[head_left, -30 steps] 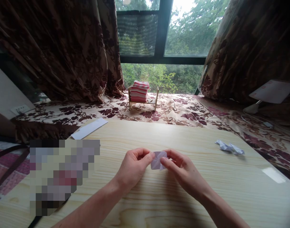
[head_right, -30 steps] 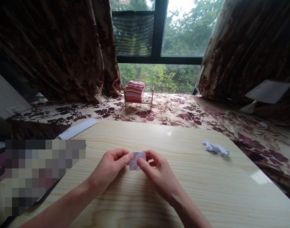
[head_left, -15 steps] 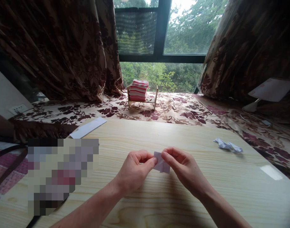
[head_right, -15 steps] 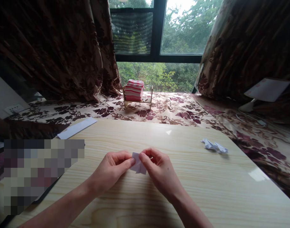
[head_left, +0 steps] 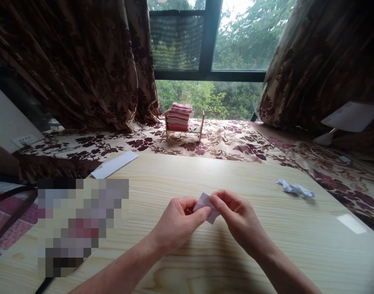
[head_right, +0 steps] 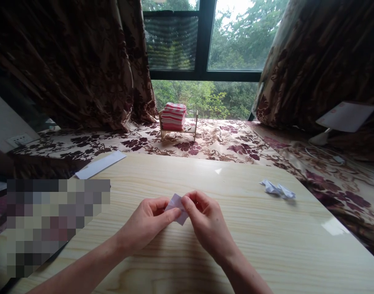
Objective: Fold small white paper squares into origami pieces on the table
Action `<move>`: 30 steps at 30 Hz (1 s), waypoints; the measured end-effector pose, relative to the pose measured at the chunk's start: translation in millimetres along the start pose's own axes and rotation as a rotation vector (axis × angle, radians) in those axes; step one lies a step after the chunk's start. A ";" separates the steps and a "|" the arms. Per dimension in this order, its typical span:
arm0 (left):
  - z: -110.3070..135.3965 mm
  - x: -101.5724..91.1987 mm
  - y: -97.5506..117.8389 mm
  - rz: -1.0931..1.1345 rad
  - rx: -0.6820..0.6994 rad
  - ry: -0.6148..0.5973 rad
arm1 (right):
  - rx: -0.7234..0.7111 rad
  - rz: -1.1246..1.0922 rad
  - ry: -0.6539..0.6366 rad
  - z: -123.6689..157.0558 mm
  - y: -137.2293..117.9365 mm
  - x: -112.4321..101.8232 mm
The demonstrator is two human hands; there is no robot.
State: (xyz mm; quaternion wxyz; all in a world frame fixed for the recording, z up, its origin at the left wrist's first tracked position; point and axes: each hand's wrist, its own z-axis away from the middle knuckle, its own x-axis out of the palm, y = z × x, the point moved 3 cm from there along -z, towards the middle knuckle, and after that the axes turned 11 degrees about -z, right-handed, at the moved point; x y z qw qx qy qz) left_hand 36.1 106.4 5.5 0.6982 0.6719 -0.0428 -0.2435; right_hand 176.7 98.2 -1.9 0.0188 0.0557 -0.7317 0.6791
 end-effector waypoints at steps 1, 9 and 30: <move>-0.1 0.5 0.2 0.011 0.005 -0.011 | 0.006 -0.010 -0.006 -0.5 -0.1 0.1; -0.3 1.1 2.2 0.033 -0.002 -0.055 | 0.016 0.013 -0.027 -0.3 -1.8 -0.1; -4.4 -8.8 -8.0 0.225 -0.098 0.182 | -0.019 0.068 0.068 -4.6 1.2 -4.8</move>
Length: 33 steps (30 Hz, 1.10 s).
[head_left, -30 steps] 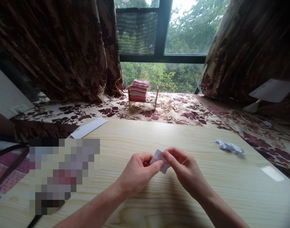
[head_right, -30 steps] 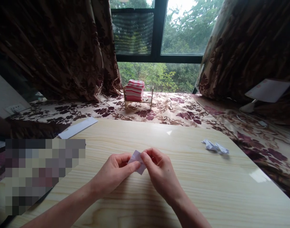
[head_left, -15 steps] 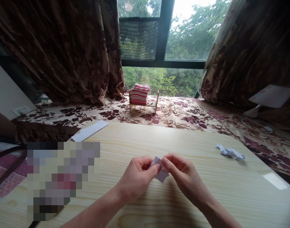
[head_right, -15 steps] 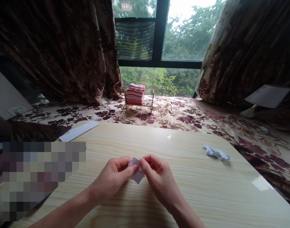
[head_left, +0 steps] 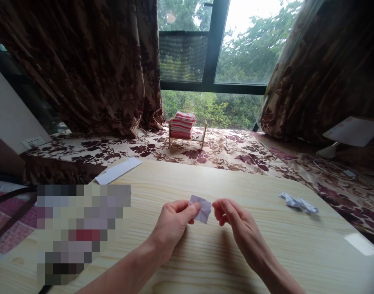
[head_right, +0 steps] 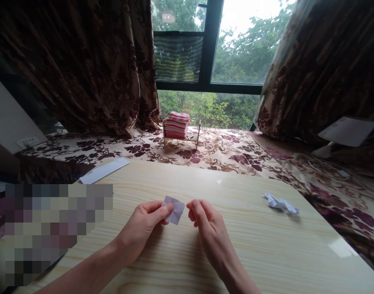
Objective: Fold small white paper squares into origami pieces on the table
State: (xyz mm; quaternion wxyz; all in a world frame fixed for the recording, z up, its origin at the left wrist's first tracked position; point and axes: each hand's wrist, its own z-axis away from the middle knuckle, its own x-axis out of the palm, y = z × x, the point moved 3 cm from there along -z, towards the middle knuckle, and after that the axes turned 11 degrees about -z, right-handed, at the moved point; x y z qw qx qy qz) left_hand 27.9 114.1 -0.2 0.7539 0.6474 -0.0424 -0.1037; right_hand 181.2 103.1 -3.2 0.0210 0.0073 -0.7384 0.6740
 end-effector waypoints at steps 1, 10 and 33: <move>-0.6 -0.7 -1.1 0.013 -0.008 0.005 | 0.012 0.003 -0.043 1.5 -0.6 3.1; 3.1 3.3 -1.5 0.093 -0.038 -0.086 | 0.048 -0.065 -0.080 6.8 -5.4 12.0; 0.4 0.8 -0.1 0.090 -0.078 -0.023 | -0.913 0.943 -0.068 19.7 -22.3 18.5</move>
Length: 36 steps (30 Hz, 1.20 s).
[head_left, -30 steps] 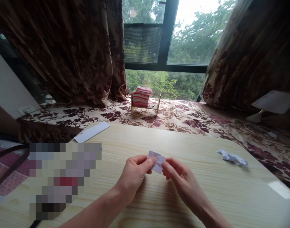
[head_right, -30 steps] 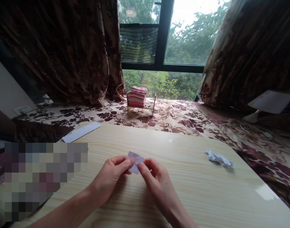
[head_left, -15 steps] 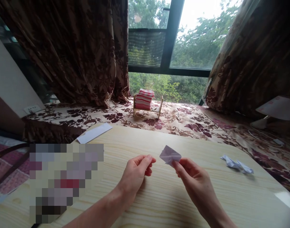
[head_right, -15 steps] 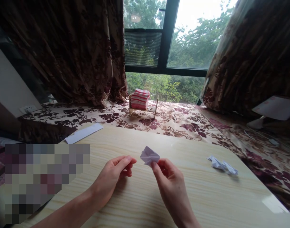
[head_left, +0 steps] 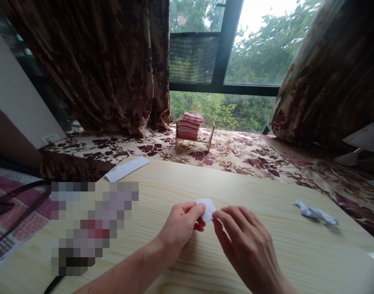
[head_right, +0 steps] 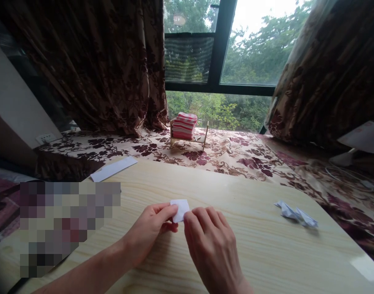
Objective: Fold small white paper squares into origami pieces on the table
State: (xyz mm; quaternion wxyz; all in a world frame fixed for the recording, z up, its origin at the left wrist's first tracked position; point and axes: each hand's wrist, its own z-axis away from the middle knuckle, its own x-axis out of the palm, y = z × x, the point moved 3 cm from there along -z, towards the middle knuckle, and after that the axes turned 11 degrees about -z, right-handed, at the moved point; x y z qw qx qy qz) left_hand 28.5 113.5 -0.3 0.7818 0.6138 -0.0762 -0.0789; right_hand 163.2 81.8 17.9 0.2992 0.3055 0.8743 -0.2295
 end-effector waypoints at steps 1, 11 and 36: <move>-1.0 -1.1 -0.2 0.019 -0.010 -0.001 | 0.006 -0.029 -0.004 0.4 2.0 -0.5; -4.3 -5.5 -0.3 0.070 -0.053 -0.069 | 0.021 -0.212 -0.023 3.6 8.1 -6.5; 0.4 -2.2 8.8 -0.302 0.134 -0.071 | 0.167 -0.441 -0.038 1.4 7.5 -1.7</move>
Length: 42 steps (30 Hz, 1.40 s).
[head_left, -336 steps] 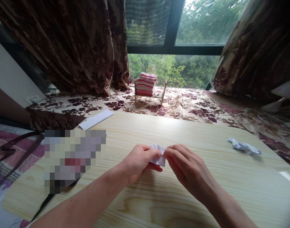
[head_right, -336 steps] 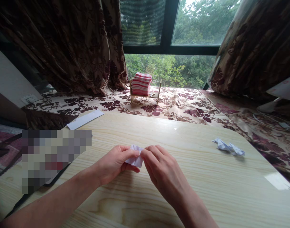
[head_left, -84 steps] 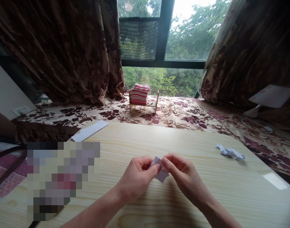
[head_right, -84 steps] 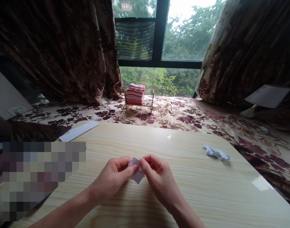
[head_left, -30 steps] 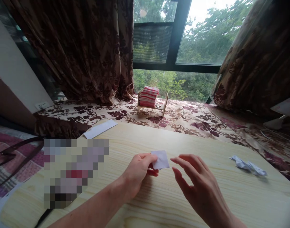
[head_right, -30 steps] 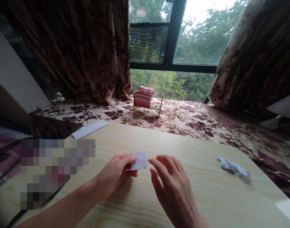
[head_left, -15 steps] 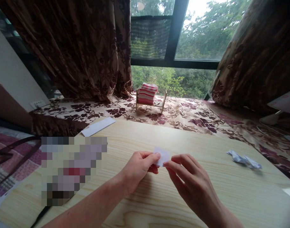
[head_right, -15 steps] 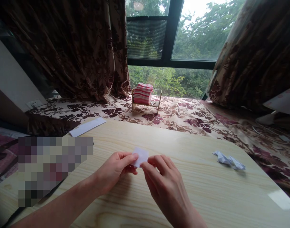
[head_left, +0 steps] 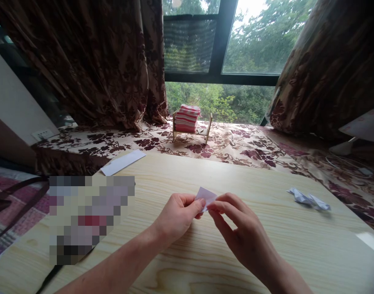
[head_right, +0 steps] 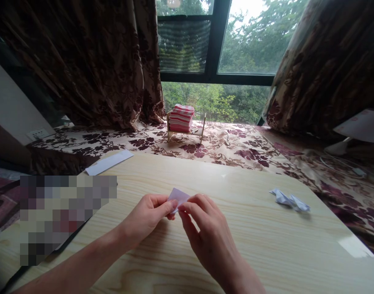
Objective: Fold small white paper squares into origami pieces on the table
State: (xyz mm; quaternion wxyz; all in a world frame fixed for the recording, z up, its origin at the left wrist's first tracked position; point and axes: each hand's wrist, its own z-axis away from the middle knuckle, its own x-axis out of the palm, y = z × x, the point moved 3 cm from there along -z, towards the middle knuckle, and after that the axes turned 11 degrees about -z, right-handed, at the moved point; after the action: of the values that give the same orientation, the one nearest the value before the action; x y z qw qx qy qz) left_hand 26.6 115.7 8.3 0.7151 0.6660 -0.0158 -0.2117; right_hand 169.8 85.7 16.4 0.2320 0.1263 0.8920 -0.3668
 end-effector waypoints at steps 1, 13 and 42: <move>0.1 0.1 -0.3 -0.005 0.001 -0.001 | 0.015 -0.020 -0.007 -0.1 0.3 0.2; 1.4 3.0 -4.7 -0.016 -0.034 -0.046 | 0.156 -0.137 -0.033 1.0 5.0 -0.3; 2.3 7.2 -3.5 0.050 -0.069 -0.011 | 0.612 -0.257 0.020 6.2 22.8 2.9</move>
State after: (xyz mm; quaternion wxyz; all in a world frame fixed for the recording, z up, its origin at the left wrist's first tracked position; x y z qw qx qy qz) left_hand 31.5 111.1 3.3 0.7427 0.6391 -0.0289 -0.1978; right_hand 178.3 97.3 -2.5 0.1264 0.0799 0.7513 -0.6428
